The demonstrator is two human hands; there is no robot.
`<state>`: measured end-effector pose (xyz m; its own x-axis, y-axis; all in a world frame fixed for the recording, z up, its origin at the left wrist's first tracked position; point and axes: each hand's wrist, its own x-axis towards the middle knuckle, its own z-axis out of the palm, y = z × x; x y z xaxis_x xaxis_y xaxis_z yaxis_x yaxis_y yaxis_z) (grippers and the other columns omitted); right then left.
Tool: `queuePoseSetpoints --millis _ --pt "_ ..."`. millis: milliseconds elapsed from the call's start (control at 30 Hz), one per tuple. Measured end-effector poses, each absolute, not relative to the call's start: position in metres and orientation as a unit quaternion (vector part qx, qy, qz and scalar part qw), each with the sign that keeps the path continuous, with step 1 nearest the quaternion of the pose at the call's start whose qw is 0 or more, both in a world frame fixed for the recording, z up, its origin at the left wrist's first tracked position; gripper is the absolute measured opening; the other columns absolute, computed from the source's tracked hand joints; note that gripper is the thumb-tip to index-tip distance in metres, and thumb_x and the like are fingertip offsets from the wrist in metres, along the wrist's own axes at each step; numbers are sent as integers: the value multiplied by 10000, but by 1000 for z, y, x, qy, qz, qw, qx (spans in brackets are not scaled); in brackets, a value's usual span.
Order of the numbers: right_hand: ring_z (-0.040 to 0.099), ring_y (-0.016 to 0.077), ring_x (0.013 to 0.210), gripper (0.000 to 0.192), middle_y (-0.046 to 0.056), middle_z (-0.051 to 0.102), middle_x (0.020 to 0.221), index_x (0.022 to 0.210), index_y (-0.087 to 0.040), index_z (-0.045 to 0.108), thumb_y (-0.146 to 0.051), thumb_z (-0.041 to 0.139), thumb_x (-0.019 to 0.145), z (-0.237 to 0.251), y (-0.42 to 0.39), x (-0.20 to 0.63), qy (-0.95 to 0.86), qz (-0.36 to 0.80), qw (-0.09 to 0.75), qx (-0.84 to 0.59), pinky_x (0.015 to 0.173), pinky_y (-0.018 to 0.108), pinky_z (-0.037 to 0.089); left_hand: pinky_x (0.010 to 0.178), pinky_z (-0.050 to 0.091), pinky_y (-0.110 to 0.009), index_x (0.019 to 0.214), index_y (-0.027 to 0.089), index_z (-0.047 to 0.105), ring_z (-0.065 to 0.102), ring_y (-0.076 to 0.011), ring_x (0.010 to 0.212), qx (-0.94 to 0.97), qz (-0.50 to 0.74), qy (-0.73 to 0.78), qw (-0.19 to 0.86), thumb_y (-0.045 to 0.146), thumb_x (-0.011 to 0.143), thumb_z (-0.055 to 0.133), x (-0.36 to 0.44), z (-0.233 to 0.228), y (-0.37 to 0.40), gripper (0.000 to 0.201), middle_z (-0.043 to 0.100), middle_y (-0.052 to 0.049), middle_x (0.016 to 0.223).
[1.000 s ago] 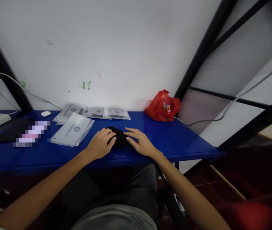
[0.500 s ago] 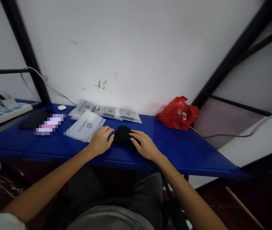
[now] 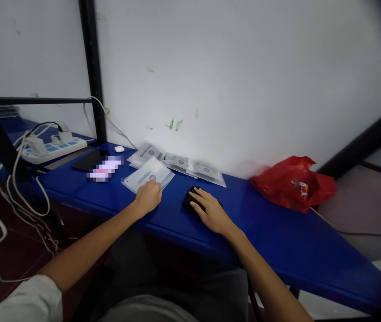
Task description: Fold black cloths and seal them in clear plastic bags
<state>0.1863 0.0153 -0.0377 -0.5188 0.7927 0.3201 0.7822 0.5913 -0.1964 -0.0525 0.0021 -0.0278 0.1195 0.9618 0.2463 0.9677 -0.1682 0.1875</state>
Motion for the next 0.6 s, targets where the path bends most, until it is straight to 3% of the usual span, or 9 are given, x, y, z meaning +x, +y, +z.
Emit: queuePoseSetpoints --millis 333,600 --pt "419 284 1286 460 125 479 1371 1253 -183 560 -437 389 911 -36 4 232 -820 -20 185 -541 1061 490 350 685 480 -331 948 127 611 605 -253 919 -817 -112 -564 43 75 858 393 -22 -32 -6 242 602 -127 949" --pt "442 301 1260 436 160 498 1346 1232 -135 565 -381 424 901 -31 -19 284 -741 -64 162 -648 1028 493 371 673 447 -326 874 141 583 563 -229 859 -852 -161 -464 182 -13 803 397 22 -26 -19 252 598 -87 875"
